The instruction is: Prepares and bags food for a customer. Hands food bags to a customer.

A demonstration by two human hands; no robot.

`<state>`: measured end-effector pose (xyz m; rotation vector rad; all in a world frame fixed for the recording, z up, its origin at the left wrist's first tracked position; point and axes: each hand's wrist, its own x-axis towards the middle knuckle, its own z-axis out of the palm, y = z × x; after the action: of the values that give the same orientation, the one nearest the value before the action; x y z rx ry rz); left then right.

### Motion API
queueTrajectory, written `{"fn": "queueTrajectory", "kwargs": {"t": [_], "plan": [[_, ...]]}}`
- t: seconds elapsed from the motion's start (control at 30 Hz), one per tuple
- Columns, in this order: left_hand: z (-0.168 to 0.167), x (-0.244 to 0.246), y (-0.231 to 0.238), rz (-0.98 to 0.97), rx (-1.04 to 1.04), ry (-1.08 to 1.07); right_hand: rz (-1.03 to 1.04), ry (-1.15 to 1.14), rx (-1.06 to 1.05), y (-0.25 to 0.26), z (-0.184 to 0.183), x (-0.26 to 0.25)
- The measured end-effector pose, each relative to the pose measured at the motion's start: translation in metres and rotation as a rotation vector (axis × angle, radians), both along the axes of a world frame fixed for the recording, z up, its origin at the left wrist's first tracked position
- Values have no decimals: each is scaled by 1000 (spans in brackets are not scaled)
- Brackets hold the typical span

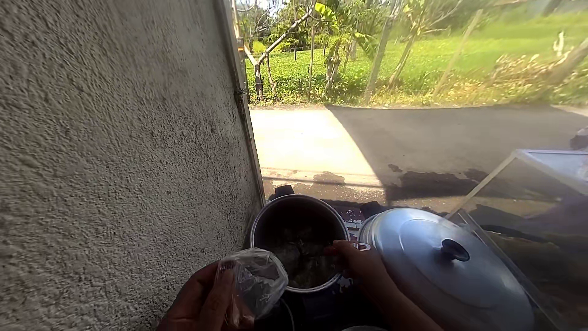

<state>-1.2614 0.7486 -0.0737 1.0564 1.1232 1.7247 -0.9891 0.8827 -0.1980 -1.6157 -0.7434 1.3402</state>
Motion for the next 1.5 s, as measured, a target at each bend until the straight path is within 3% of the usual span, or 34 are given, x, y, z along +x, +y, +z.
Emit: {"fn": "queueTrajectory", "kwargs": {"t": [0.2, 0.43, 0.7, 0.87, 1.03, 1.27, 1.37, 1.5], "plan": [[23, 23, 103, 181, -42, 61, -56, 136, 110, -14, 27, 6], [-5, 45, 187, 125, -268, 157, -66, 33, 221, -22, 83, 45], [-53, 58, 226, 224, -439, 552, -101, -93, 288, -33, 149, 81], [-88, 77, 224, 92, -524, 555, -100, -71, 324, -33, 167, 76], [-100, 98, 208, 25, -497, 276, 12, -202, 426, -40, 159, 46], [-97, 103, 200, 113, -467, -71, 221, -820, 949, -70, 103, -2], [-87, 92, 197, 161, -473, -32, 151, -824, 1055, -69, 91, 4], [-74, 75, 197, 196, -493, 165, 59, -815, 897, -48, 63, 21]]}}
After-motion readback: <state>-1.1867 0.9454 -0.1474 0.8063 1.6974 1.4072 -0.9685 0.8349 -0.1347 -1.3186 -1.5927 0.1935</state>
